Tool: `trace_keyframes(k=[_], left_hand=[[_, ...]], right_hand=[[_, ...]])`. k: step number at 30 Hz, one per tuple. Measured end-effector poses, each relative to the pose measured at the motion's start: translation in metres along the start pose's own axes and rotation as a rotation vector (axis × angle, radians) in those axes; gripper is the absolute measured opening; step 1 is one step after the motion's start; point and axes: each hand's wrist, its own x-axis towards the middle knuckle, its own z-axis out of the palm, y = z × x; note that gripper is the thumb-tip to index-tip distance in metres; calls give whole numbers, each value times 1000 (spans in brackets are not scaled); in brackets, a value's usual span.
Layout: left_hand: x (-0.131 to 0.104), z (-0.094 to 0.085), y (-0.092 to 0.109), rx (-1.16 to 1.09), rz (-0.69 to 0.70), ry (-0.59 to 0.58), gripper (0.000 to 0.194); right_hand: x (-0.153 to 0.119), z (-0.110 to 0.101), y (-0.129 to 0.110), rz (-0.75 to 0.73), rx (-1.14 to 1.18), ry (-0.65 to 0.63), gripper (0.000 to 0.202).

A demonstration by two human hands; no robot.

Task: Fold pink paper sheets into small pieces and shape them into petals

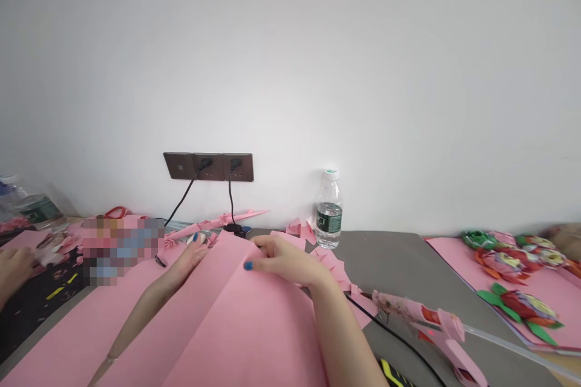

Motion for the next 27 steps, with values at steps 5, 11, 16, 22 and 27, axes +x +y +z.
trace_keyframes(k=[5,11,16,22,27], left_hand=[[1,4,5,118,-62,35,49],[-2,-8,4,126,-28,-64,47],[-6,-13,7,15,65,-224,58],[-2,-3,13,236,148,-195,38],[-3,1,15,411,18,-296,33]], right_hand=[[10,0,8,11,-352,123,26],[8,-1,5,-70,-450,196,35],[5,3,-1,-86,-378,-55,33],[15,18,7,-31,-449,-145,33],[19,26,11,8,-510,-192,41]])
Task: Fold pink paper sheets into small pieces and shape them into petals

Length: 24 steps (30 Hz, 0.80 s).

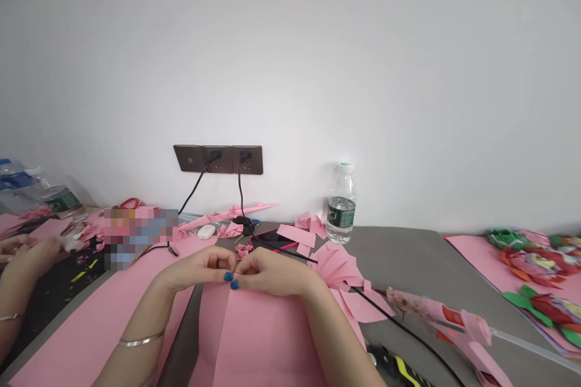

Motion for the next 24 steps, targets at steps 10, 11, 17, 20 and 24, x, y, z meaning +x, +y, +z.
trace_keyframes(k=[10,11,17,20,24], left_hand=[[-3,4,6,42,55,-11,42],[-3,4,6,31,64,-8,41],[-4,6,8,-4,134,38,42],[-6,1,5,-20,146,127,41],[-9,-12,-5,-218,137,288,33]], right_hand=[[-3,-2,-5,-11,65,-10,46],[-3,-2,-6,-18,77,-8,45],[-1,-2,-5,-56,173,3,40],[-3,-5,-6,-36,186,55,40],[-10,-11,-8,-3,171,189,37]])
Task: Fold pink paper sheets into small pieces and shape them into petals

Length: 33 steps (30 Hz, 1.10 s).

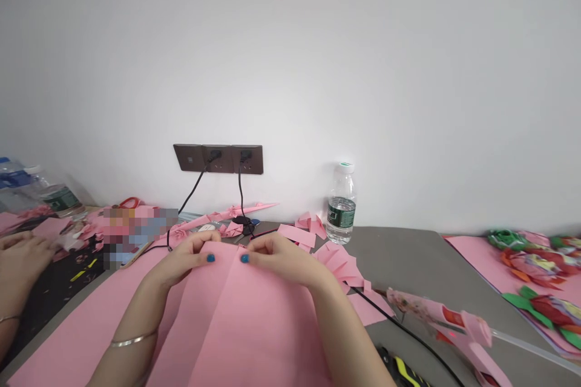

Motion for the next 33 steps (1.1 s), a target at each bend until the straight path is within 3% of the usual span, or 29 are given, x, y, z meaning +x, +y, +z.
trace_keyframes(k=[4,10,15,23,29,33], left_hand=[[2,-4,-4,-137,-38,129,30],[7,12,-1,-65,-54,227,33],[10,20,5,13,79,324,30],[9,17,-2,55,189,383,33],[10,12,-6,89,263,395,33],[6,9,-3,-70,101,187,37]], right_hand=[[-2,-3,-1,-2,-72,131,44],[0,-2,-2,-13,-91,177,40],[-1,-3,-4,-45,-40,229,38],[-3,-2,-7,-10,33,234,35],[-2,-2,-7,-7,13,233,37],[-4,-2,-7,-61,-10,272,35]])
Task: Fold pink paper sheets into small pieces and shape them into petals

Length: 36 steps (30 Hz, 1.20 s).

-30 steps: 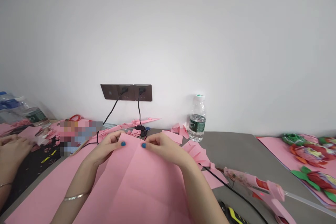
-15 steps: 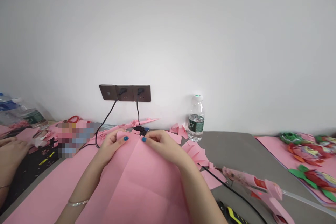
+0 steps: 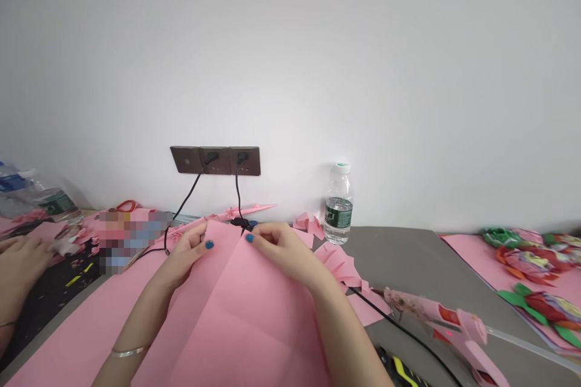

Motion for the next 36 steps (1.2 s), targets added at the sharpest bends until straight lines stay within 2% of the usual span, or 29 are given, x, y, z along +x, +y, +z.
trace_keyframes(k=[2,3,5,7,10,13,15,21,25,30,33,36], left_hand=[[-2,0,3,-13,-84,-87,42],[-3,0,5,3,-109,-79,42],[-4,1,8,40,-120,21,41],[-3,0,11,52,-71,145,43],[0,-3,11,55,72,271,47],[2,-4,8,73,164,349,49],[3,-4,6,84,192,373,49],[4,-6,5,164,314,440,39],[4,-10,4,223,354,408,33],[6,-6,1,198,243,278,37],[7,1,0,214,201,200,34],[7,7,0,231,191,139,31]], right_hand=[[-1,-2,-1,-29,-35,51,33],[-2,-5,-1,-27,-61,76,32],[-4,-12,0,18,-116,114,30],[-7,-23,4,88,-171,162,31],[-11,-40,9,161,-223,330,33],[-14,-51,11,220,-177,477,37],[-16,-53,11,232,-129,487,37],[-17,-53,17,253,66,401,40],[-22,-59,21,293,140,400,41],[-25,-62,17,258,-194,393,35],[-20,-51,10,142,-301,362,31],[-8,-29,7,22,-257,273,33]])
